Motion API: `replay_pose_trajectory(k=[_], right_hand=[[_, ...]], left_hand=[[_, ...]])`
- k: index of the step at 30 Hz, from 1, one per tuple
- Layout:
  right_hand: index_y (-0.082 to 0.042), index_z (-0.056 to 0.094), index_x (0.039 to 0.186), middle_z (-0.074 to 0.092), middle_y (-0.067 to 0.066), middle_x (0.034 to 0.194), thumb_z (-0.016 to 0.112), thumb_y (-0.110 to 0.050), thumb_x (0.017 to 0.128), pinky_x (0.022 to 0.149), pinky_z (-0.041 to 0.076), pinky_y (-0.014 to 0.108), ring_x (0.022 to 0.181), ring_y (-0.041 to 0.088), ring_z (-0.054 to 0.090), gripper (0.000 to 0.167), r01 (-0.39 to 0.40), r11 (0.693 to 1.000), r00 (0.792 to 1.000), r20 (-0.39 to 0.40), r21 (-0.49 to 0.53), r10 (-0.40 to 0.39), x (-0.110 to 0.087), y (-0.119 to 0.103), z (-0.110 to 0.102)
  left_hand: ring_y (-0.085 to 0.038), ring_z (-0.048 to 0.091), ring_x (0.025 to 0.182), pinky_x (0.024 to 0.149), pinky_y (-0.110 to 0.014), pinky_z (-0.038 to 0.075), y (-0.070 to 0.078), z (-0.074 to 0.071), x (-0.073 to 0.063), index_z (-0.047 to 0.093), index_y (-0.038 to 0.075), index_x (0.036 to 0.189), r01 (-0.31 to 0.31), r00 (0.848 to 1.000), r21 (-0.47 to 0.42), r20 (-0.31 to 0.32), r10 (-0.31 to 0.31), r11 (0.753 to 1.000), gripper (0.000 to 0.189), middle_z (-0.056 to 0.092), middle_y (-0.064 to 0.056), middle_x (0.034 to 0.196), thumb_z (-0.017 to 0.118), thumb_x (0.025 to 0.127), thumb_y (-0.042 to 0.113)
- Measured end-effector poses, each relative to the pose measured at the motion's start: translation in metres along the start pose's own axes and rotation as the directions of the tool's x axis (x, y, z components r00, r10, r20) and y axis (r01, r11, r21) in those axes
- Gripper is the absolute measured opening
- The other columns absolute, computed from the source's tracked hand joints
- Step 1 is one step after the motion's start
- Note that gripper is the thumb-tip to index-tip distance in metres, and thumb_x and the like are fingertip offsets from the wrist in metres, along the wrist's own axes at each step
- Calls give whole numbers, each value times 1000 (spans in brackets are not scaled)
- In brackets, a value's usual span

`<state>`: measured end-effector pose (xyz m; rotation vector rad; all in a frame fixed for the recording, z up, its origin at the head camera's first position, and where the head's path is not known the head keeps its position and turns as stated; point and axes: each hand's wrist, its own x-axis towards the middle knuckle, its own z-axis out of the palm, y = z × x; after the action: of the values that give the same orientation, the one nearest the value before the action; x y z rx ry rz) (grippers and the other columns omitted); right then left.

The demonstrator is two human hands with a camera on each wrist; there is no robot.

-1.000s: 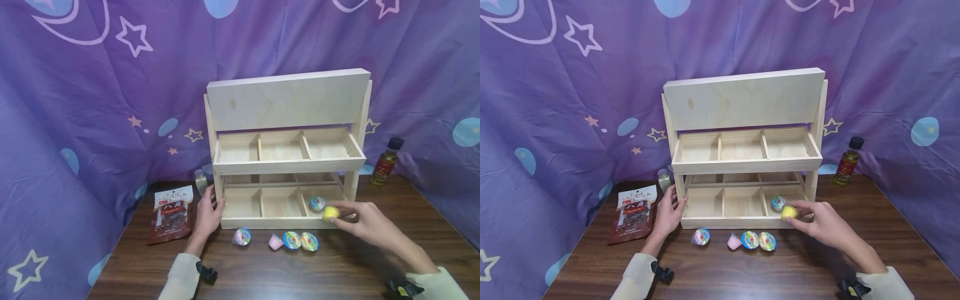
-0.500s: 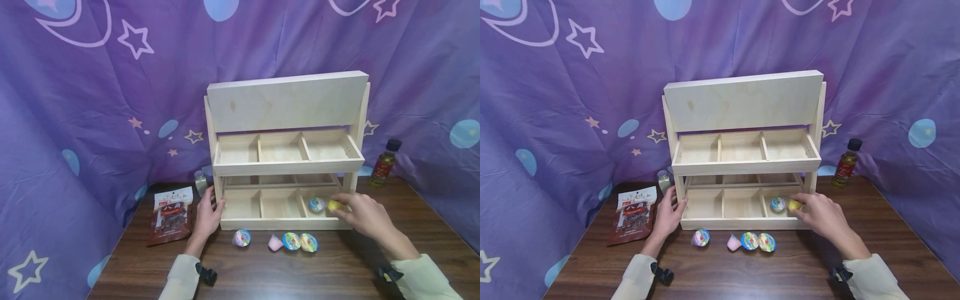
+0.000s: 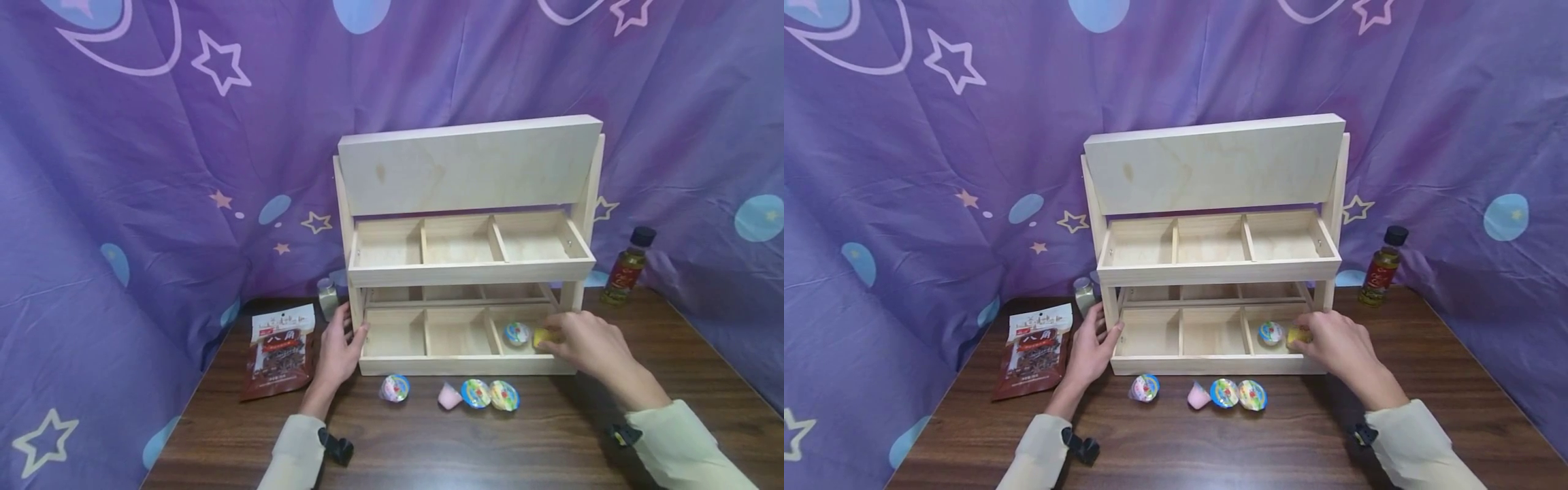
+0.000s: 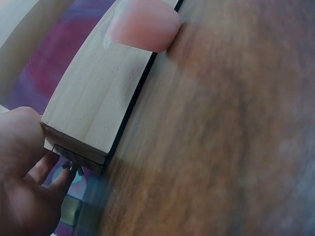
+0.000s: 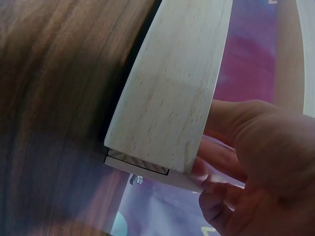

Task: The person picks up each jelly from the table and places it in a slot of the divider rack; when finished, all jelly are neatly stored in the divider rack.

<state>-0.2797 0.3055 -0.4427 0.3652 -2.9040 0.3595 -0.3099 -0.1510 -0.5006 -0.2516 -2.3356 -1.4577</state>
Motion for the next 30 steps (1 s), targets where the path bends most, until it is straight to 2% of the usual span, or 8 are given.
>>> replay_pose_trajectory(k=[8, 12, 18, 21, 25, 30], right_hand=[[-19, 84, 97, 83, 4, 91, 88, -23, 88, 47, 50, 41, 76, 22, 75, 11, 3, 1000, 1000, -9, -1, -3, -2, -1, -1], [-21, 84, 95, 82, 4, 91, 88, -19, 87, 47, 51, 42, 76, 23, 74, 9, 28, 1000, 999, -37, -12, -28, -4, -2, -1], [-20, 81, 94, 79, 1, 91, 88, -11, 84, 52, 57, 43, 82, 23, 74, 15, 92, 994, 989, -113, -64, -99, -8, 0, 4], [-21, 81, 94, 78, -3, 86, 88, -16, 86, 51, 55, 40, 76, 17, 71, 12, 96, 995, 991, -90, -32, -99, -10, 2, 3], [-18, 85, 95, 78, -5, 84, 86, -24, 93, 50, 50, 31, 68, 7, 61, 7, 89, 994, 996, -11, 58, -89, -8, 1, 1], [-14, 88, 98, 79, 1, 91, 83, -25, 96, 50, 48, 31, 68, 9, 56, 12, 82, 993, 996, 30, 80, -84, -6, -2, 0]], left_hand=[[-43, 65, 137, 112, -52, 61, -2, 0, 0, 48, 1, 156, 4, 1000, -4, 1, -4, 1000, 59, 61, -29, 150, 72, 103, 10], [-41, 65, 138, 113, -50, 61, -2, -1, 1, 48, 2, 156, 19, 1000, 4, 4, -19, 1000, 59, 62, -27, 150, 72, 104, 12], [-41, 65, 137, 112, -50, 61, -2, 0, 0, 48, 2, 156, 13, 1000, -2, 7, -13, 1000, 59, 62, -28, 150, 72, 104, 12], [-42, 64, 138, 113, -50, 61, 0, 0, 0, 48, 2, 157, 17, 1000, 3, 13, -17, 1000, 59, 61, -28, 151, 72, 104, 13], [-41, 64, 139, 113, -51, 60, 1, -1, 1, 48, 3, 157, 21, 1000, 5, 9, -21, 1000, 60, 61, -27, 151, 72, 104, 14], [-42, 64, 138, 113, -52, 60, 0, -2, 0, 48, 3, 157, 27, 1000, -1, 6, -27, 1000, 60, 61, -27, 151, 73, 103, 13]])
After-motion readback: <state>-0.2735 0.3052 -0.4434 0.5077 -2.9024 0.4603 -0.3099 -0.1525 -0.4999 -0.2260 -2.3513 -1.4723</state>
